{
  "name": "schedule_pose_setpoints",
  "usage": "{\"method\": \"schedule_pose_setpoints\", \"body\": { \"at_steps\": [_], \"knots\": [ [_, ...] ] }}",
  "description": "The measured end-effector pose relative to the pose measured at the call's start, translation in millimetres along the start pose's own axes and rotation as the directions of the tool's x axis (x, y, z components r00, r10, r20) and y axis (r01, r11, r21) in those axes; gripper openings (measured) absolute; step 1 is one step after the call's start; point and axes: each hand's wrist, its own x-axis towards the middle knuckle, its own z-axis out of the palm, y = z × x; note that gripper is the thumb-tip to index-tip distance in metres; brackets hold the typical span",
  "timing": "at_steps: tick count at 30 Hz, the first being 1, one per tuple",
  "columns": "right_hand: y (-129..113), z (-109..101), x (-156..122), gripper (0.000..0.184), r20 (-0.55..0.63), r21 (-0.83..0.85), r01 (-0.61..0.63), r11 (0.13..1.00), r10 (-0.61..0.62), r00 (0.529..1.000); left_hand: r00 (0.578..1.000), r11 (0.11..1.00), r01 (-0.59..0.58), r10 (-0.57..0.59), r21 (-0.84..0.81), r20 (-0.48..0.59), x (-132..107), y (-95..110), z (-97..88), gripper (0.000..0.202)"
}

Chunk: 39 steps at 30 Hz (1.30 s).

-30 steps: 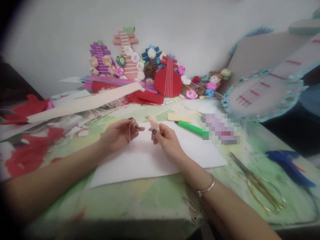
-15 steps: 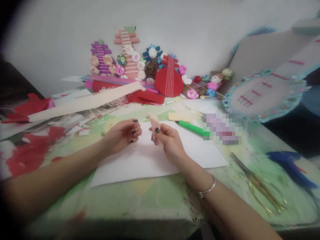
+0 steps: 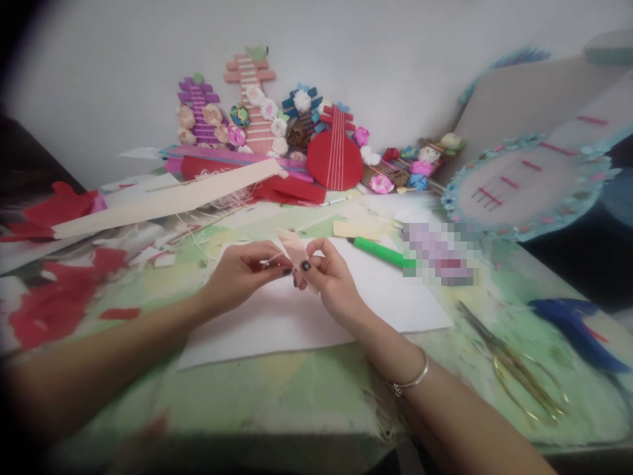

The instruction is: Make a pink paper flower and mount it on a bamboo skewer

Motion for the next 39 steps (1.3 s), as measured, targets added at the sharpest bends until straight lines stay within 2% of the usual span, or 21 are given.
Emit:
{"method": "schedule_pose_setpoints", "body": {
  "at_steps": [5,10,14,16,18,21,24,27,29,33,39],
  "knots": [
    [-2,2,0,0.031,-0.015,-0.007,-0.033,0.999,0.033,0.999,0.991,0.977,-0.137,0.134,0.164,0.027,-2,3,1.8,0.011],
    [0,1,0,0.026,-0.015,0.011,-0.019,1.000,0.019,1.000,0.992,0.970,-0.123,0.123,0.208,0.011,-1,3,1.6,0.004],
    [1,0,1,0.024,-0.013,-0.021,-0.042,0.999,0.042,0.999,0.992,0.965,-0.127,0.122,0.227,0.036,0,0,0.3,0.008],
    [1,1,1,0.023,-0.037,-0.091,-0.047,0.995,0.044,0.998,0.991,0.967,-0.131,0.125,0.217,0.039,0,0,0.2,0.010],
    [0,0,1,0.022,-0.095,-0.242,-0.023,0.970,-0.001,0.995,0.991,0.972,-0.130,0.132,0.197,0.004,-1,0,0.4,0.008],
    [-3,-1,1,0.022,-0.153,-0.496,0.033,0.868,-0.125,0.980,0.988,0.975,-0.111,0.128,0.191,-0.080,-1,2,0.9,0.006],
    [-7,0,-2,0.028,-0.100,-0.612,0.060,0.788,-0.152,0.983,0.987,0.972,-0.100,0.124,0.213,-0.103,-1,3,1.3,0.006],
    [-10,2,-4,0.023,-0.017,-0.678,0.090,0.729,-0.138,0.990,0.990,0.974,-0.097,0.116,0.206,-0.083,-2,2,1.5,0.006],
    [-11,3,-4,0.018,0.014,-0.695,0.110,0.710,-0.140,0.990,0.992,0.976,-0.092,0.108,0.196,-0.073,-2,1,1.3,0.006],
    [-11,2,-4,0.015,0.009,-0.673,0.102,0.733,-0.130,0.991,0.994,0.979,-0.095,0.103,0.182,-0.035,-1,0,0.9,0.005],
    [-13,2,-3,0.011,0.001,-0.654,0.165,0.739,-0.218,0.976,0.999,0.989,-0.051,0.051,0.140,0.006,-1,1,1.8,0.006]
  ]
}}
